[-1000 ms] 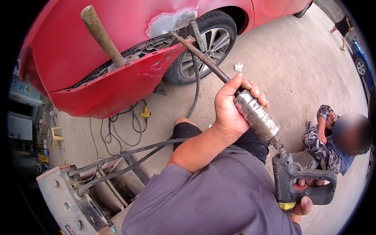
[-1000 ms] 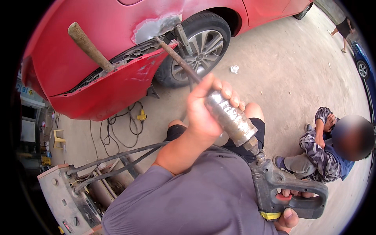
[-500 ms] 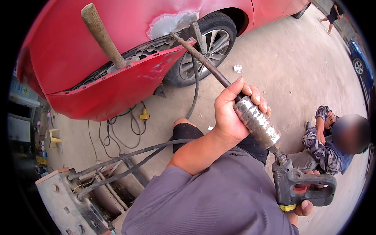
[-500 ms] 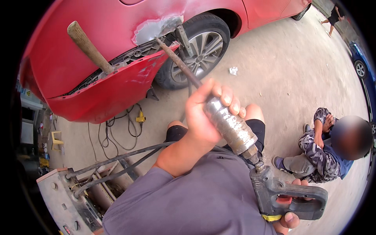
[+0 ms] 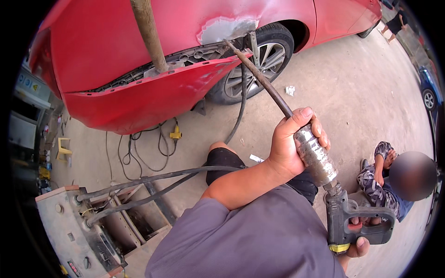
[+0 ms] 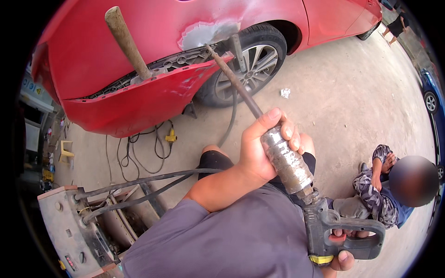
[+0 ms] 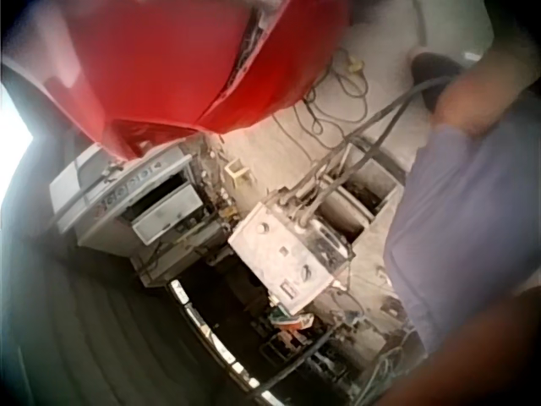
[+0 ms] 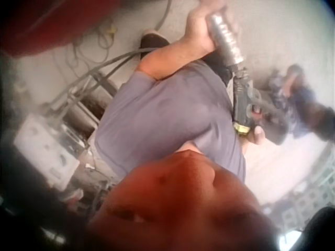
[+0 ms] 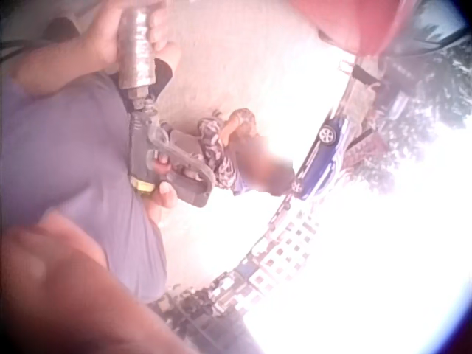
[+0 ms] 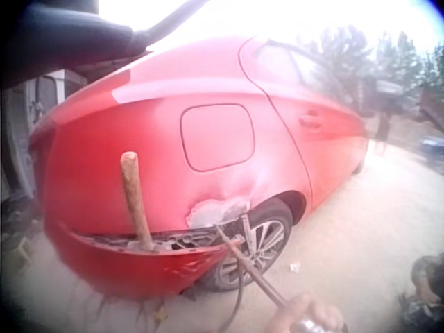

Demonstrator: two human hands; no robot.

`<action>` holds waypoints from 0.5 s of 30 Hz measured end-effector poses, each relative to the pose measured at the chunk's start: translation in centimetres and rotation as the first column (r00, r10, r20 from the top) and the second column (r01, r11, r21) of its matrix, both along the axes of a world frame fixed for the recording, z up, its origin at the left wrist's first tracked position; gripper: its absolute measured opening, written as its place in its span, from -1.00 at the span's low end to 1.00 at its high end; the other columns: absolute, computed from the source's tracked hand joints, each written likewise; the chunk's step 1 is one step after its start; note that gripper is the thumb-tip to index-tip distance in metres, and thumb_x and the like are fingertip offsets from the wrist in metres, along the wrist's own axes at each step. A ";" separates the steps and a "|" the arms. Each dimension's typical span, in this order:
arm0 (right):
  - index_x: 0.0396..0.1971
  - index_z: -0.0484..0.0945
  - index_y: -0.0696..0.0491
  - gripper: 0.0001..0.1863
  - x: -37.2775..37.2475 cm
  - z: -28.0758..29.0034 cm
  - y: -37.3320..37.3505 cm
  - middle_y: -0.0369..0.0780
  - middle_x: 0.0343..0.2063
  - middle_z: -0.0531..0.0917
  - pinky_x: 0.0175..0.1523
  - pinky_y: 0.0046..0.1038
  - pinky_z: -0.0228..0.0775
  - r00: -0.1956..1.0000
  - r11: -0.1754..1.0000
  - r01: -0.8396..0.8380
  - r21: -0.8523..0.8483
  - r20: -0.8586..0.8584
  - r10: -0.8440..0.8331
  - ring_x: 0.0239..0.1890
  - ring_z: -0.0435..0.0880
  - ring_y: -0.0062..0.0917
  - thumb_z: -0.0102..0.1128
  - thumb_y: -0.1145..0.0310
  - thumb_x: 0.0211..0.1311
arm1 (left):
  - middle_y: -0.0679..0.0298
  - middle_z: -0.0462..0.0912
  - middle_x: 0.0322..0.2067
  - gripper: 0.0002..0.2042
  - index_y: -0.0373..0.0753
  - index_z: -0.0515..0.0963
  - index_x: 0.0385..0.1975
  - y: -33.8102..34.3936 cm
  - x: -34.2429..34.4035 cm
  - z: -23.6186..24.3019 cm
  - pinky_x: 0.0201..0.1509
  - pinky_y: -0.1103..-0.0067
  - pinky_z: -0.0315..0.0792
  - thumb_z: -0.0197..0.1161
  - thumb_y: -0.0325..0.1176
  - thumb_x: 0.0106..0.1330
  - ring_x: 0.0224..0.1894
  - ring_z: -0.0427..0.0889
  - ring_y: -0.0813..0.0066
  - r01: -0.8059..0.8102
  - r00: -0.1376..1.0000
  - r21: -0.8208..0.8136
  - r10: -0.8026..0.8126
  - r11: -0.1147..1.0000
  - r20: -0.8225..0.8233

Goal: The person walks around a red car in a workshop, picks up a pneumatic tool, and uses it to work on the rear bumper area. They repeatedly apply the tool to the same spot on the bumper while another person sits nearby.

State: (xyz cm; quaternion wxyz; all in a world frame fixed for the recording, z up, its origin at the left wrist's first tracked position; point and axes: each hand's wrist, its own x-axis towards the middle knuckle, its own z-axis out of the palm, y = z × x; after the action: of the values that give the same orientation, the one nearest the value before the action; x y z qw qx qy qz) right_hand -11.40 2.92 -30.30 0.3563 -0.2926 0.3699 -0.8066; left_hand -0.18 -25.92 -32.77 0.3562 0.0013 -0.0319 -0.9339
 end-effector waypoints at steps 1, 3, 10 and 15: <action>0.33 0.34 0.00 -0.16 -0.3 -0.4 0.1 -0.22 0.11 0.46 0.23 -0.37 0.22 1.000 1.000 -0.025 -0.016 0.004 0.025 -0.02 0.40 -0.43 0.30 0.34 -0.11 | 0.28 0.53 -0.59 -0.78 -0.17 0.47 -0.34 -0.1 0.3 0.1 -0.28 0.29 0.52 0.22 -0.16 0.37 -0.50 0.60 0.30 0.007 1.000 -0.021 -0.007 1.000 -0.007; 0.30 0.36 -0.01 -0.15 0.4 0.2 -0.2 -0.23 -0.03 0.45 0.18 -0.38 0.26 0.995 0.994 0.100 0.033 0.026 -0.101 -0.08 0.39 -0.44 0.30 0.36 -0.18 | 0.27 0.53 -0.59 -0.78 -0.18 0.46 -0.30 -1.4 0.3 0.8 -0.29 0.30 0.52 0.22 -0.16 0.37 -0.51 0.60 0.30 0.020 1.000 0.048 -0.019 0.999 -0.014; 0.30 0.35 -0.01 -0.14 -0.3 0.2 0.4 -0.23 -0.10 0.44 0.15 -0.39 0.28 0.983 0.984 0.178 0.017 0.044 -0.179 -0.12 0.39 -0.45 0.30 0.37 -0.21 | 0.27 0.57 -0.57 -0.77 -0.17 0.51 -0.26 0.4 0.2 -0.3 -0.31 0.28 0.53 0.20 -0.13 0.39 -0.50 0.61 0.25 0.017 1.000 0.052 -0.017 0.999 -0.003; 0.31 0.34 -0.01 -0.13 -0.9 0.0 0.7 -0.23 -0.10 0.44 0.16 -0.40 0.28 0.981 0.982 0.189 0.000 0.052 -0.189 -0.12 0.39 -0.46 0.30 0.37 -0.21 | 0.25 0.55 -0.58 -0.70 -0.17 0.46 -0.27 -0.9 1.3 0.5 -0.34 0.29 0.52 0.22 -0.04 0.39 -0.52 0.61 0.27 -0.017 1.000 0.037 0.018 0.999 -0.018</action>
State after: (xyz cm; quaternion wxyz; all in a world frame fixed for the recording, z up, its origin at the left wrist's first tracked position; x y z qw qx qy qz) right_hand -12.33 3.58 -30.33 0.2869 -0.2359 0.3848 -0.8450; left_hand 1.07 -26.87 -32.23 0.3646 -0.0006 -0.0116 -0.9311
